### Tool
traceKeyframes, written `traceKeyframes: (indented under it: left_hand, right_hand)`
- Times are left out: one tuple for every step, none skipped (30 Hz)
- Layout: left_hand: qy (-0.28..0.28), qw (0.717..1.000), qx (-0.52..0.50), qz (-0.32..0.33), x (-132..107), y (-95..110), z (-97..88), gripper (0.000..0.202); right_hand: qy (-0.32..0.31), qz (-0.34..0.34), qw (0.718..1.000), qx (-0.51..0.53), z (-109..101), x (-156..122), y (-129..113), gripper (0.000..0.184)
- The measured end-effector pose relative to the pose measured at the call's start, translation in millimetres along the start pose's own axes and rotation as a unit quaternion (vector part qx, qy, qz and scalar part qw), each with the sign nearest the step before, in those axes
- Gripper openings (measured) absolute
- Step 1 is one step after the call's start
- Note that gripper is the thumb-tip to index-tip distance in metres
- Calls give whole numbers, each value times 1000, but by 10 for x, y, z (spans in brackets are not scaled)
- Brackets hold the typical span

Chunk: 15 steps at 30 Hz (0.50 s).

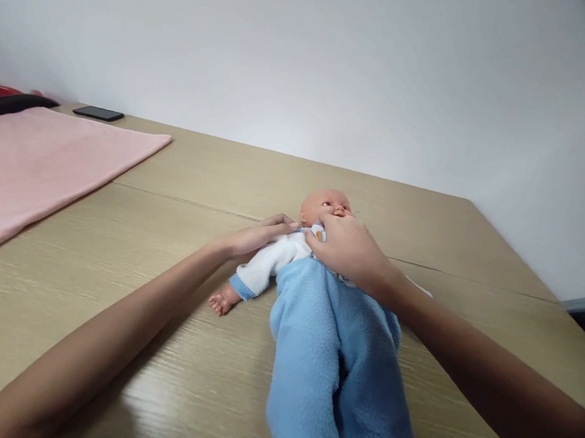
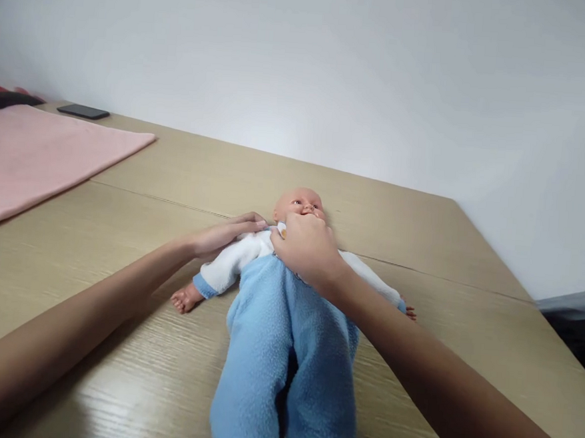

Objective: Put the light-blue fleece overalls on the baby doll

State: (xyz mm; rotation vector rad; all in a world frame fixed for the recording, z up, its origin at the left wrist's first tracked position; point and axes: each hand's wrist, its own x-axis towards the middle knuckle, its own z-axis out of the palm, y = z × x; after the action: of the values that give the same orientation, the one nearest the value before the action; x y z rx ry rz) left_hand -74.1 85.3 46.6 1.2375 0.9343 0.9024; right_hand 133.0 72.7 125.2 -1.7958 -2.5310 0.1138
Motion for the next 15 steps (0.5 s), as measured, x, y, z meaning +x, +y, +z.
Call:
traceKeyframes:
  left_hand:
    - [-4,1000,25,-12,-49,53,-53,44]
    - [-14,998,57,-27,-93,110,-106,47]
    - [-27,994,97,-44,-130,166,-158,51]
    - [-42,987,143,-58,-159,218,-206,55]
    - [-56,977,194,-70,-181,264,-249,58]
    - [-66,964,245,-77,-195,301,-286,58]
    - [-71,952,288,-77,-202,327,-316,56]
    - [-73,943,318,-71,-203,341,-338,53]
    - [-74,936,338,-62,-200,344,-352,50]
    - [-76,933,348,-51,-193,336,-360,47]
    - [-77,932,351,-40,-184,321,-361,46]
    - [-74,933,351,-32,-174,300,-358,45]
    - [-70,934,350,-28,-165,276,-350,45]
    - [-64,934,351,-27,-156,254,-341,46]
    - [-57,932,356,-28,-149,234,-330,47]
  right_hand:
    - [-3,-1,1000,0,2,-1,5,45]
    - [-5,-3,1000,-1,2,-3,8,45]
    - [-5,-4,1000,-2,1,-6,10,44]
    - [-4,-5,1000,-4,-2,-11,13,42]
    - [-1,-4,1000,-7,-7,-20,18,40]
    - [2,-2,1000,-9,-13,-32,26,39]
    - [5,1,1000,-11,-19,-47,37,38]
    - [8,4,1000,-11,-25,-63,53,37]
    - [10,7,1000,-10,-30,-78,73,37]
    - [11,8,1000,-8,-35,-92,99,36]
    - [9,7,1000,-2,-39,-104,133,37]
    - [6,3,1000,9,-45,-113,177,38]
    - [-4,-3,1000,29,-52,-121,233,41]
    - [-23,-9,998,57,-61,-129,301,46]
    - [-48,-13,994,94,-72,-140,382,53]
